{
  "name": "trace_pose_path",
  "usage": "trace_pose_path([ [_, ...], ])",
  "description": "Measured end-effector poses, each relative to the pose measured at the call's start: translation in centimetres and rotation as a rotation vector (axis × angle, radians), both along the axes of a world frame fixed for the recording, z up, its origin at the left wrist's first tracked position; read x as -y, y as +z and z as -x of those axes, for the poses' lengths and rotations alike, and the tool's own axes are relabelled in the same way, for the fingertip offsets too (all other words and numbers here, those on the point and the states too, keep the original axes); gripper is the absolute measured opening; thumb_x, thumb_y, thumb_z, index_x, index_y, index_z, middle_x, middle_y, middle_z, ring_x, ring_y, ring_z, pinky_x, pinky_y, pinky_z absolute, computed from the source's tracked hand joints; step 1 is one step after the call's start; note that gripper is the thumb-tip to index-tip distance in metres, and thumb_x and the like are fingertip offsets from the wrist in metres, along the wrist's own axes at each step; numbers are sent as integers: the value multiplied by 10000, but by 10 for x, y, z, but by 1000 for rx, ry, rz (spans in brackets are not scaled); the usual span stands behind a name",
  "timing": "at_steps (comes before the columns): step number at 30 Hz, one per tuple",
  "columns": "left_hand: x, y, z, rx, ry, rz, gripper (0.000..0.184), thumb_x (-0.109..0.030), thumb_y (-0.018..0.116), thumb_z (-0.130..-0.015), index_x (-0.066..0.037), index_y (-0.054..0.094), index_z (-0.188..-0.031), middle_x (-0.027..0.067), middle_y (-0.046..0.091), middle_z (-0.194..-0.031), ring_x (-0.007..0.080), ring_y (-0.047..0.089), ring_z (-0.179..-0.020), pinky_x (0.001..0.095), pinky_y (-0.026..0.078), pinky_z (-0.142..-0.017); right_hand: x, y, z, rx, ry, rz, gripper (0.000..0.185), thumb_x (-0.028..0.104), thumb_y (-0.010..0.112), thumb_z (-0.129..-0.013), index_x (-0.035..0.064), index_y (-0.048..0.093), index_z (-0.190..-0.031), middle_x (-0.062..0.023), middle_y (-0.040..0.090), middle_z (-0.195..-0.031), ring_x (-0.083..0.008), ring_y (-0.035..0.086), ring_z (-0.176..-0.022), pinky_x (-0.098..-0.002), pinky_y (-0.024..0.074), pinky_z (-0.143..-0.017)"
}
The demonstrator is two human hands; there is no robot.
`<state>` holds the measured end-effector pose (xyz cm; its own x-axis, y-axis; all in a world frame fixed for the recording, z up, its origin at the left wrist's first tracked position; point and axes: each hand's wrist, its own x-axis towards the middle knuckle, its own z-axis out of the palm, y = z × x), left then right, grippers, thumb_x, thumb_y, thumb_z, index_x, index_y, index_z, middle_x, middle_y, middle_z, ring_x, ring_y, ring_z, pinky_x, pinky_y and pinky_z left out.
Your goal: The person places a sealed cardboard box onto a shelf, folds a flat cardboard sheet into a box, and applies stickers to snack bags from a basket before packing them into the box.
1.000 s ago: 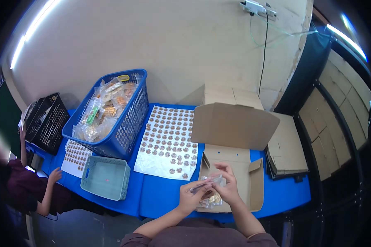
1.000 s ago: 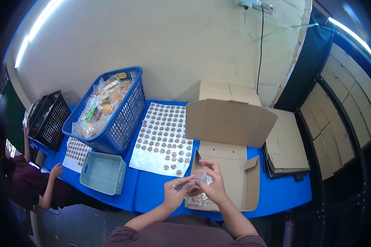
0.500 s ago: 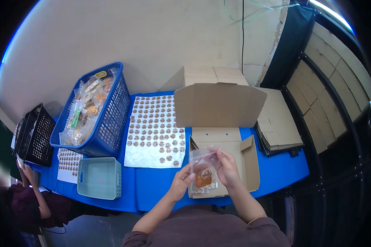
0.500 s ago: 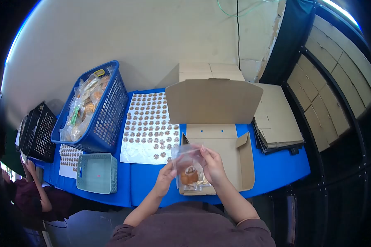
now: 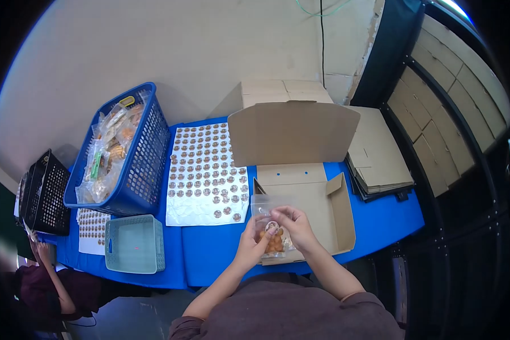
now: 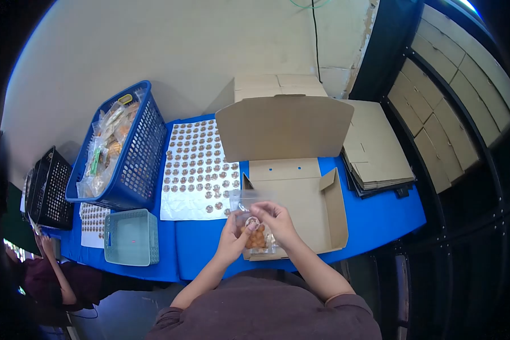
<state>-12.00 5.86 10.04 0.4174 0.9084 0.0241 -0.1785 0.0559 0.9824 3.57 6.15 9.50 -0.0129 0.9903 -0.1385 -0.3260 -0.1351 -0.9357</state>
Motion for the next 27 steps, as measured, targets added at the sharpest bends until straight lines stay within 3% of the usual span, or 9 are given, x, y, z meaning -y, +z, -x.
trace_pose_path([
  [7,-9,-25,5,-193,-96,16,416,-158,484,-969,-31,372,-1348,185,527,-1235,235,514,-1157,352,410,-988,-24,-46,-60,-58,-534,-44,212,213,588,-934,13,622,-996,-50,650,-916,-115,615,-832,-245,489,-768],
  [9,-16,-59,12,-337,-113,-87,377,-150,492,-954,-35,424,-1307,188,519,-1254,273,529,-1143,366,421,-964,-35,-82,-100,338,-738,-81,261,216,565,-945,-34,623,-991,-49,648,-856,-105,592,-776,-243,480,-730],
  [15,-12,-88,-7,-664,-282,-496,343,-199,518,-925,-74,518,-1245,206,380,-1414,375,460,-1226,421,378,-1022,-20,-182,-148,921,-547,238,493,171,666,-838,-55,471,-1230,-206,569,-1176,-284,547,-1118,-364,432,-955],
  [18,-2,-105,-22,-863,-336,-567,378,-208,496,-926,-62,496,-1275,204,363,-1434,383,421,-1267,425,368,-1041,-11,-194,-145,903,-393,148,731,142,720,-752,20,355,-1374,-185,602,-1038,-218,611,-851,-305,492,-760],
  [22,-2,-119,-24,-1025,-633,-429,399,-240,458,-933,-37,503,-1274,189,393,-1424,383,419,-1269,434,365,-1048,-7,-181,-140,902,-118,279,752,50,704,-724,65,354,-1389,-149,590,-892,-195,595,-738,-331,491,-604],
  [23,-1,-114,-25,-1069,-684,-390,403,-256,442,-935,-27,517,-1257,182,421,-1404,383,418,-1270,441,365,-1045,-5,-175,-139,900,-121,281,752,50,704,-724,65,354,-1389,-149,590,-892,-195,595,-738,-331,491,-604],
  [25,2,-104,-25,-1113,-737,-348,411,-272,425,-937,-16,531,-1240,176,450,-1385,383,417,-1271,448,365,-1042,0,-160,-135,812,1,480,726,58,720,-706,10,384,-1347,-237,586,-1170,-316,582,-1088,-354,470,-907],
  [26,5,-104,-24,-1136,-712,-375,407,-280,419,-938,-16,545,-1222,176,459,-1377,381,427,-1263,442,370,-1038,1,-170,-139,811,2,481,726,58,720,-706,10,384,-1347,-237,586,-1170,-316,582,-1088,-354,470,-907],
  [27,7,-104,-24,-1159,-687,-401,406,-288,413,-939,-16,560,-1203,176,468,-1369,379,437,-1256,436,376,-1033,3,-190,-148,833,-41,383,703,30,688,-735,32,374,-1364,-169,577,-994,-233,576,-884,-329,467,-729],
])
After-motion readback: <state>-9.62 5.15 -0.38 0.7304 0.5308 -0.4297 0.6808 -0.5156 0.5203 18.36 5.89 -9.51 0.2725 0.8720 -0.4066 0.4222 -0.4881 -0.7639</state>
